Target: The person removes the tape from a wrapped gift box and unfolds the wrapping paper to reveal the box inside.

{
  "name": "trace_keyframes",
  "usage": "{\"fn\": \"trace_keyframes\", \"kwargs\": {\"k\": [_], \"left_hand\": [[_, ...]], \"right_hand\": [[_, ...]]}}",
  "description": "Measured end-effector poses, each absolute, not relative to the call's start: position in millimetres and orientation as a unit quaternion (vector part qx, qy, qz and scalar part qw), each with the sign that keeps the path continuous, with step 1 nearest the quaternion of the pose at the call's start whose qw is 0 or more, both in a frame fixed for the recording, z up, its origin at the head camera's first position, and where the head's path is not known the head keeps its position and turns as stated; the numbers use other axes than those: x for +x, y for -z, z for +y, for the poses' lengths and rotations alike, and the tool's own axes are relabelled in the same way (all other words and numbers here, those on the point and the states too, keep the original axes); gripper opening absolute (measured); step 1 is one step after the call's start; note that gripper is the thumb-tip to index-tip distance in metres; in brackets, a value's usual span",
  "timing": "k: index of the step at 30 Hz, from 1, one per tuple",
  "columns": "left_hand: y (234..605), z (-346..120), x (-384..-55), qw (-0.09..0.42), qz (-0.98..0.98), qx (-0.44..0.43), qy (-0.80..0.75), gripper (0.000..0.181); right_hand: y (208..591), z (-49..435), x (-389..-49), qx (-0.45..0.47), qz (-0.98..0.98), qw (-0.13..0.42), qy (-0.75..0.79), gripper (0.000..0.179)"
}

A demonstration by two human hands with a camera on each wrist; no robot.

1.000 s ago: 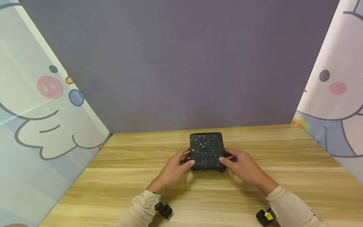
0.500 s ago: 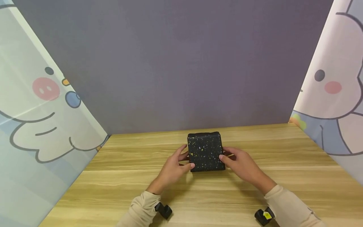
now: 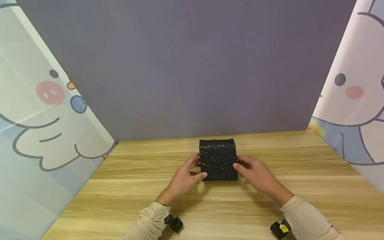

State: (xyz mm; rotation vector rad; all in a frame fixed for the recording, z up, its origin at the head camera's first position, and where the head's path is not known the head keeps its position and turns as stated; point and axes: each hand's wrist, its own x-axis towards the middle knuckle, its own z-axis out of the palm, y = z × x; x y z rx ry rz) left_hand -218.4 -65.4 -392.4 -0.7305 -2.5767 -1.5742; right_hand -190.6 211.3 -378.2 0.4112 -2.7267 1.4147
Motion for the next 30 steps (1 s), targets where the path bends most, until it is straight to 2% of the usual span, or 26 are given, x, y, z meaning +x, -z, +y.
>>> {"fn": "trace_keyframes", "kwargs": {"k": [5,11,22,30], "left_hand": [[392.3,-67.0,-216.0,0.000,-0.822,-0.225,0.523,0.067],[389.7,-69.4,-214.5,0.011,-0.814,-0.214,0.540,0.056],[388.3,-70.9,-216.2,0.027,-0.802,-0.215,0.557,0.050],[389.2,-67.1,-215.4,0.008,-0.773,-0.208,0.599,0.050]], "right_hand": [[377.7,211.4,-189.6,0.124,-0.885,0.018,-0.449,0.063],[377.4,210.3,-189.9,0.120,-0.887,0.022,-0.446,0.063],[376.2,211.7,-189.2,0.109,-0.888,0.013,-0.447,0.070],[377.5,212.4,-190.4,0.112,-0.885,0.017,-0.452,0.067]]}}
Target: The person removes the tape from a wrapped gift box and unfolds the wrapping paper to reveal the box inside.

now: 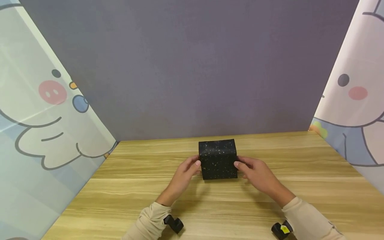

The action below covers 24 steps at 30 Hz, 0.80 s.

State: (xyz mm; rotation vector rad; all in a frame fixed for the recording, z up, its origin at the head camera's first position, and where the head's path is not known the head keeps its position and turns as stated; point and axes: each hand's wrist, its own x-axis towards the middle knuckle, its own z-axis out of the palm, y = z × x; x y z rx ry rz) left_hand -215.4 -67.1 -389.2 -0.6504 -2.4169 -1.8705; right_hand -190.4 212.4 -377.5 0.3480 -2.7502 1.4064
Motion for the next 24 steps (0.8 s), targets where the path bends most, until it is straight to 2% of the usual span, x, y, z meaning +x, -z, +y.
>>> {"fn": "trace_keyframes", "kwargs": {"k": [10,24], "left_hand": [[391.7,-66.1,-216.7,-0.005,-0.738,-0.206,0.643,0.058],[389.3,-64.7,-214.4,0.004,-0.731,-0.210,0.649,0.054]], "right_hand": [[379.0,211.2,-191.2,0.139,-0.874,0.021,-0.465,0.060],[378.7,210.6,-189.1,0.135,-0.872,0.018,-0.469,0.061]]}}
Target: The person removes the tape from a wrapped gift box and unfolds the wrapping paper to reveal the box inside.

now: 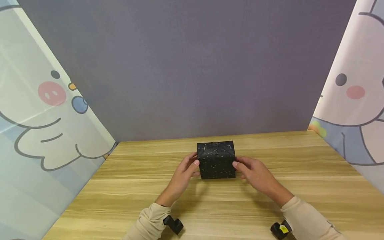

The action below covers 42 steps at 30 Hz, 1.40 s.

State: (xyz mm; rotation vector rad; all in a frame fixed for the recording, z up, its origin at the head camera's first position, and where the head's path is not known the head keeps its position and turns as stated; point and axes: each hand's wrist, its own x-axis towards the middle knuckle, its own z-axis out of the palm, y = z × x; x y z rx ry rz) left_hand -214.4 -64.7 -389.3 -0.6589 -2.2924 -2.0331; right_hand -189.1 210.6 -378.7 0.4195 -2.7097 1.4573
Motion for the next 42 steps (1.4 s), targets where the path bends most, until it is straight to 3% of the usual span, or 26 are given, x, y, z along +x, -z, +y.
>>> {"fn": "trace_keyframes", "kwargs": {"k": [42], "left_hand": [[388.6,-67.6,-215.3,0.023,-0.782,-0.217,0.585,0.065]], "right_hand": [[379.0,206.2,-189.7,0.151,-0.853,0.037,-0.498,0.059]]}}
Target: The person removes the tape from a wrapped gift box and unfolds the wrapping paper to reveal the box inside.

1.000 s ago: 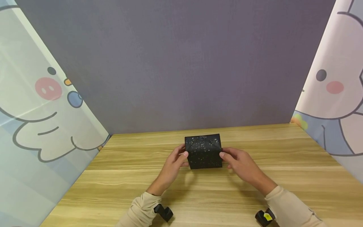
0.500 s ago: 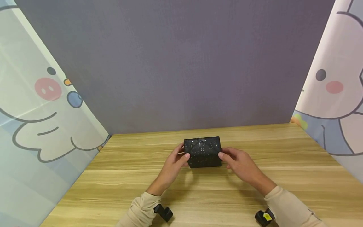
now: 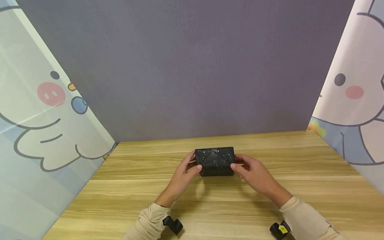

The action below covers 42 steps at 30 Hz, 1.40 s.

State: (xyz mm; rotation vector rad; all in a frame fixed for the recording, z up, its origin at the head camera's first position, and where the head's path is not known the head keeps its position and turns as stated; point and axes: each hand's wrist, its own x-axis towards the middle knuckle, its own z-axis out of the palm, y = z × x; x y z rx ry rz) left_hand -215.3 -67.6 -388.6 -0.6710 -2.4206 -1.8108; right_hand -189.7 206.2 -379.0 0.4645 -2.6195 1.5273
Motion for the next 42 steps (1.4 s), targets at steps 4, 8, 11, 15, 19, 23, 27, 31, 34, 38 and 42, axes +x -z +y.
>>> {"fn": "trace_keyframes", "kwargs": {"k": [4,8,11,15,19,23,27,31,34,38,42], "left_hand": [[388.6,-67.8,-215.3,0.023,-0.781,-0.226,0.581,0.066],[388.9,-67.8,-215.8,0.022,-0.774,-0.240,0.585,0.067],[388.8,-68.1,-215.7,0.020,-0.770,-0.246,0.589,0.068],[388.6,-68.8,-215.7,0.018,-0.769,-0.247,0.590,0.067],[388.9,-69.7,-216.0,0.016,-0.771,-0.240,0.590,0.065],[389.9,-69.2,-216.9,0.014,-0.766,-0.235,0.599,0.062],[390.8,-68.2,-217.5,0.019,-0.764,-0.234,0.600,0.061],[392.0,-68.4,-216.1,0.019,-0.772,-0.235,0.590,0.062],[392.6,-68.5,-215.3,0.018,-0.776,-0.233,0.586,0.062],[393.2,-68.1,-215.3,0.015,-0.774,-0.225,0.591,0.057],[393.5,-68.0,-215.3,0.012,-0.773,-0.220,0.595,0.053]], "right_hand": [[380.1,205.7,-190.6,0.160,-0.845,0.043,-0.509,0.063],[380.7,206.0,-190.7,0.164,-0.841,0.041,-0.514,0.071],[381.5,205.9,-190.6,0.176,-0.840,0.046,-0.511,0.072],[382.9,205.6,-190.6,0.194,-0.838,0.058,-0.507,0.069],[384.0,206.0,-190.1,0.202,-0.839,0.063,-0.502,0.067],[383.9,207.1,-189.8,0.202,-0.848,0.074,-0.484,0.067],[383.4,207.5,-190.6,0.204,-0.851,0.080,-0.476,0.069],[384.2,208.0,-191.6,0.207,-0.851,0.073,-0.477,0.072],[385.0,208.6,-192.8,0.205,-0.851,0.067,-0.479,0.073],[386.3,209.0,-194.1,0.200,-0.851,0.061,-0.482,0.073],[388.1,209.2,-194.6,0.194,-0.851,0.056,-0.485,0.073]]}}
